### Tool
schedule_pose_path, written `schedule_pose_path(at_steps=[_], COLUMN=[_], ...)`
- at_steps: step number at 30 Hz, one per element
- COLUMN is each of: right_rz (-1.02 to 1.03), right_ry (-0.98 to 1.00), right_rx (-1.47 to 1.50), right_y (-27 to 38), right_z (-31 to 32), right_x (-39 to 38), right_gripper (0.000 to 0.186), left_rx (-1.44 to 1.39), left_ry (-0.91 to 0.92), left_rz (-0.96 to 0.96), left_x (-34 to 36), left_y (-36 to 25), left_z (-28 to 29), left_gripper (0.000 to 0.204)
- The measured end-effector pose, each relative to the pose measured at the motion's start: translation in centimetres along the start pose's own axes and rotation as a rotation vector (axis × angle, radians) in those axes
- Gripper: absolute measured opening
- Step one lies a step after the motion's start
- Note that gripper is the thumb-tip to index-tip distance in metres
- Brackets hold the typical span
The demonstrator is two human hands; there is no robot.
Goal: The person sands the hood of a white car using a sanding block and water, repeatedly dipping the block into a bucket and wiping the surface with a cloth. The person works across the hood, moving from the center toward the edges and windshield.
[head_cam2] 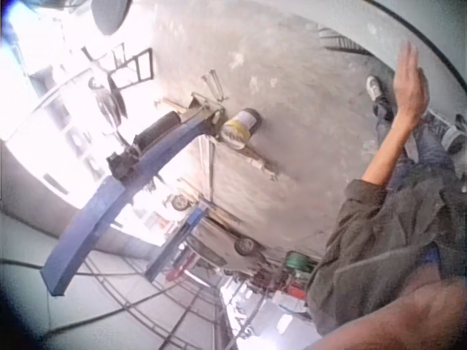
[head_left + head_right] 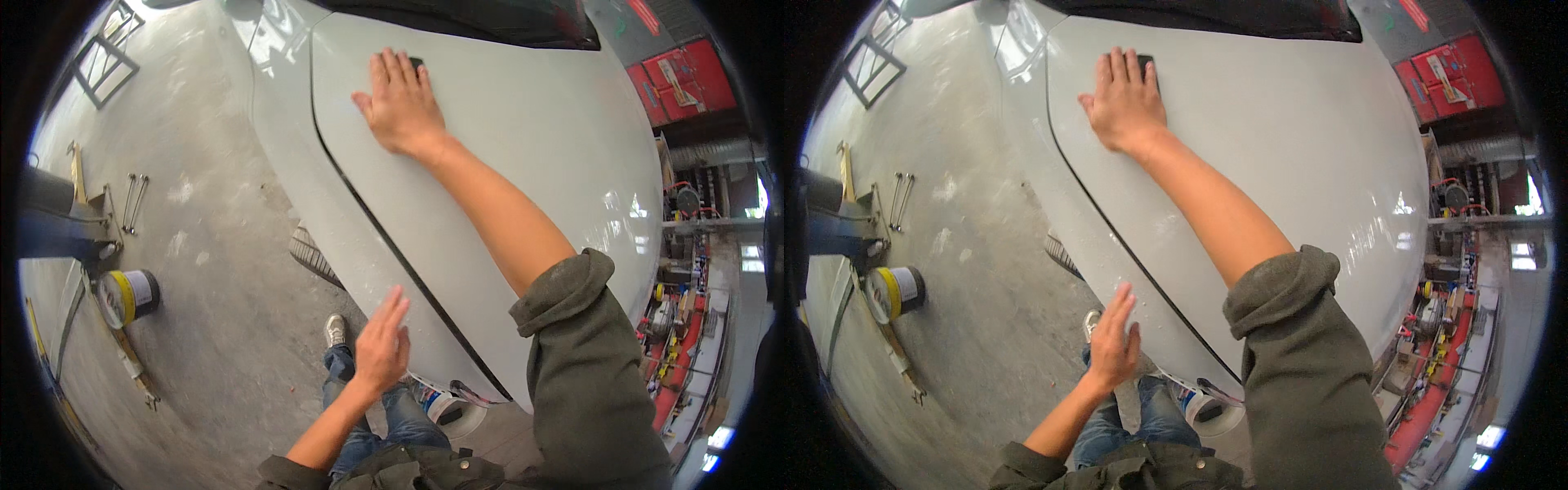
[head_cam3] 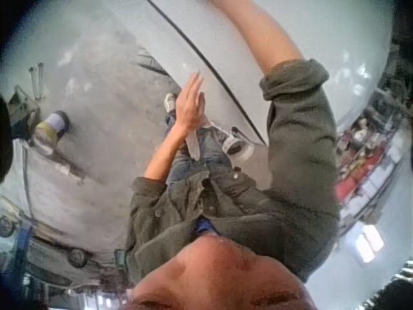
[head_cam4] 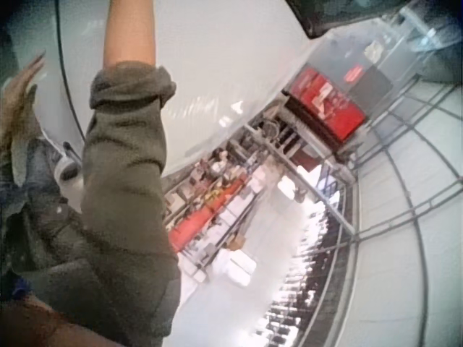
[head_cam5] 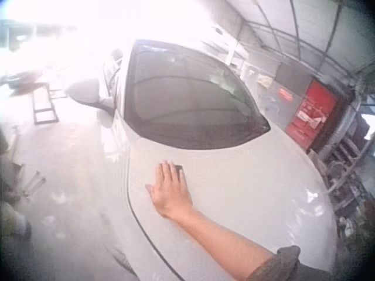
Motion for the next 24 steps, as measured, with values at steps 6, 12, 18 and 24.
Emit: schedule_pose_path(at_steps=[6,12,18,24], right_rz=[0.093,0.181,0.039,0.065], right_ry=[0.002,0.277,0.313,0.280], right_rx=[-0.014,0.133,0.145,0.101], right_y=[-1.3,-4.6,-8.8,-13.1], right_z=[0.9,9.1,11.8,6.0], right_x=[-3.0,-23.0,-36.3,-15.4], right_gripper=[0.078,0.079,0.096,0.096], left_rx=[0.043,0.044,0.289,0.296], left_ry=[-0.066,-0.288,-0.438,-0.399], left_rz=[0.019,0.035,-0.004,0.005], left_x=[4.4,17.8,24.4,23.2], left_y=[1.2,2.2,1.6,2.2], left_z=[1.6,1.0,-2.4,-1.2], left_gripper=[0.059,0.058,0.058,0.057])
Point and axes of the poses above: each hand's wrist, its own x-axis towards the middle knuckle, its own z-axis out of the back of the hand, y = z × x, the point moved 1 cm from there along x, towards the middle knuckle, and after that the axes turned 5 degrees about x, right-handed, at the moved point
